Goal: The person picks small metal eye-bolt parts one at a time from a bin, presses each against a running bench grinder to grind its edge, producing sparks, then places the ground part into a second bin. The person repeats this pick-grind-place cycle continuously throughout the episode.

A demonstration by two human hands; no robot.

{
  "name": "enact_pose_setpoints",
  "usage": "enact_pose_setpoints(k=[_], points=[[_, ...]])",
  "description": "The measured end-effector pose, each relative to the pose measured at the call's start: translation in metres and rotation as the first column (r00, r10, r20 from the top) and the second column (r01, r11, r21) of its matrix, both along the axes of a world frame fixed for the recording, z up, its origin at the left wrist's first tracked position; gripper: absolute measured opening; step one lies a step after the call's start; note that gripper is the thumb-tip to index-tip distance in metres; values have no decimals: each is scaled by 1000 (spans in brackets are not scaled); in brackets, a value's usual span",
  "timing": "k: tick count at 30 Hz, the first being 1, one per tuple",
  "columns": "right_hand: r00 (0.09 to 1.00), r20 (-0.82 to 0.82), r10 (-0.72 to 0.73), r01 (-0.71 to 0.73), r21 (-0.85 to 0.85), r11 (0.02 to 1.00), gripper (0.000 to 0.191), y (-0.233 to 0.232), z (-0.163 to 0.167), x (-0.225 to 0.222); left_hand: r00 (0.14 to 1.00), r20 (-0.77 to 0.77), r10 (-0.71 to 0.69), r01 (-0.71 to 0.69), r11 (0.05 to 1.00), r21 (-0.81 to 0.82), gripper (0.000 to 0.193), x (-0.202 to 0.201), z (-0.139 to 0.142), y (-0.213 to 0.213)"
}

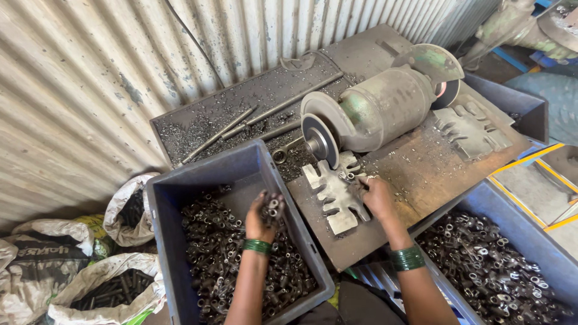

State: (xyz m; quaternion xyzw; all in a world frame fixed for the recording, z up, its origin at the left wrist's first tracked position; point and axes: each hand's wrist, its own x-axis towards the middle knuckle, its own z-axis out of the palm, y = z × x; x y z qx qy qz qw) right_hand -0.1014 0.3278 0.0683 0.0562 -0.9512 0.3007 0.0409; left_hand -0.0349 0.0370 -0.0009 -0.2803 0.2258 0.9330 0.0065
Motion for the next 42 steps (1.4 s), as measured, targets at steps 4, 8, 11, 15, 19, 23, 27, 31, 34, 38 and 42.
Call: enact_pose_setpoints(k=[4,8,11,15,19,23,27,31,34,38,42], points=[[996,-77,-51,53,29,998,34,-2,-3,5,986,120,112,-127,985,120,27,6,5,-10],[992,-19,-123,123,25,992,34,-7,-4,5,988,108,114,-126,986,112,37,8,8,-7],[987,-158,-43,42,-14,999,31,-11,-3,-1,986,96,133,-148,975,165,36,9,4,-4],[989,-149,-17,26,60,998,29,-13,-3,-9,988,107,109,-120,986,111,47,7,-6,-6],[979,-201,-26,38,57,998,33,-16,-6,-15,989,106,100,-111,989,100,46,7,-9,-10],[979,-200,-29,43,64,997,33,-17,-8,-17,987,125,105,-118,987,106,44,12,-8,-10],[974,-223,-48,74,111,991,34,-19,-7,-15,986,121,112,-130,979,158,43,14,-5,-7],[974,-220,-61,90,121,989,30,-20,-9,-12,995,57,85,-91,989,113,35,15,-2,-3],[983,-166,-79,74,-38,997,31,-17,-11,-12,998,-49,46,-41,995,86,34,19,1,-3],[989,-8,-151,145,-227,963,35,-11,-15,-14,996,22,87,-88,996,21,35,20,3,-4],[984,49,-174,181,-257,949,33,-7,-17,-14,991,50,125,-125,992,0,29,16,-1,-8]])
